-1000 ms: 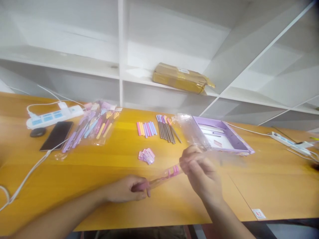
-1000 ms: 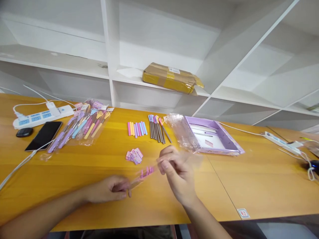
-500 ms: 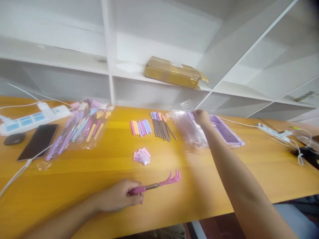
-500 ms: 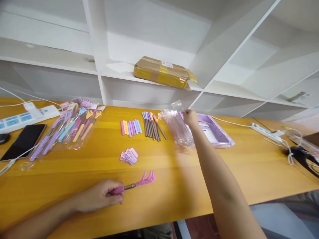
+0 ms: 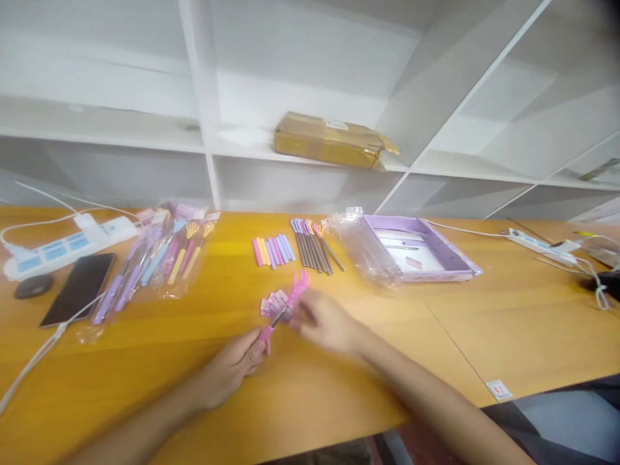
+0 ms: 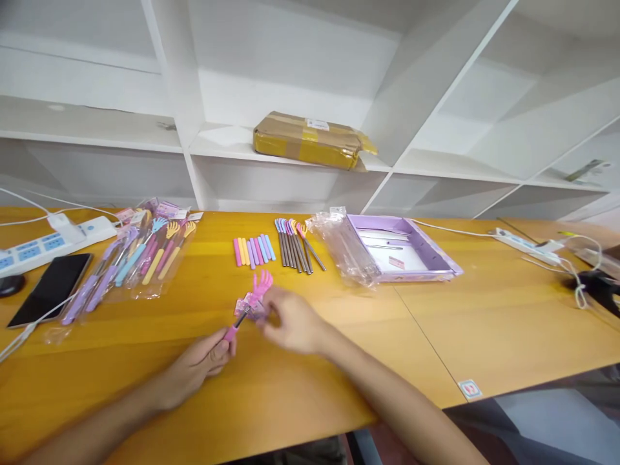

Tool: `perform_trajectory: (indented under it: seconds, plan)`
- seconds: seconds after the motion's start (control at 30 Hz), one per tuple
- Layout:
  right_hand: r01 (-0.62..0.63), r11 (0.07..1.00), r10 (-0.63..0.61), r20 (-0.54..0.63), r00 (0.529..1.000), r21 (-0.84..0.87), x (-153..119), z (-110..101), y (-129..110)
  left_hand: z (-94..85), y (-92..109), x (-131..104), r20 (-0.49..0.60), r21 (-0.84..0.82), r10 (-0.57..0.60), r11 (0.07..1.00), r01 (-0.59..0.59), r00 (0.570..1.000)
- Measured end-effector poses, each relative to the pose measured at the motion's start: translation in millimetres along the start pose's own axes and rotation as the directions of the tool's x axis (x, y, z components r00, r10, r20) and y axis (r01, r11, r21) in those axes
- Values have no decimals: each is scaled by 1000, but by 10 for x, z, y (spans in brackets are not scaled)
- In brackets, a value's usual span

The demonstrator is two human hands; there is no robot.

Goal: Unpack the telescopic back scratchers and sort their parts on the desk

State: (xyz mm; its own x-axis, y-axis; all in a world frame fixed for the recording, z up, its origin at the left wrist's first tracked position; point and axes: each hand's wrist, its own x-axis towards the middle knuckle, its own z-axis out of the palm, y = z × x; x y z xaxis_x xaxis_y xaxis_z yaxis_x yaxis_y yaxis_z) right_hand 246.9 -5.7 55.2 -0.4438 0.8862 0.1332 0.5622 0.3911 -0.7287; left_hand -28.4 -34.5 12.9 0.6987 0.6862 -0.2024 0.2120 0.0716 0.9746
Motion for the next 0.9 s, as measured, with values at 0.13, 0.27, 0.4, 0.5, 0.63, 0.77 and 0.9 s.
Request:
perform_trajectory:
  seconds: [0.13, 0.27, 0.4, 0.5, 0.63, 0.77, 0.9]
  plan:
    - [-17, 951, -11, 89, 996, 309, -149, 641, -307, -43, 32, -1, -61, 682, 204, 723, -109, 977]
    - [-98, 761, 123, 7, 992, 642, -120, 892, -299, -54, -5, 3, 21, 895, 456, 387, -220, 890]
    - [-230, 511, 358, 38, 933, 828, -115, 925, -235, -73, 20, -13, 54, 967, 477, 195, -166, 877]
    - [-297, 430, 382, 127, 916, 853, -118, 877, -239, -61, 51, -29, 38, 984, 428, 144, -109, 903]
    - [-404, 356, 368, 271, 890, 843, -144, 799, -277, 37, 77, -59, 63, 992, 460, 67, -105, 886]
    - [-396, 341, 404, 248, 881, 853, -332, 763, -350, 231, 150, -144, 64, 991, 358, 91, -103, 932]
    - [-377, 476, 416, 174, 892, 794, -759, 794, -501, 492, 206, -381, 85, 979, 89, 177, -100, 992]
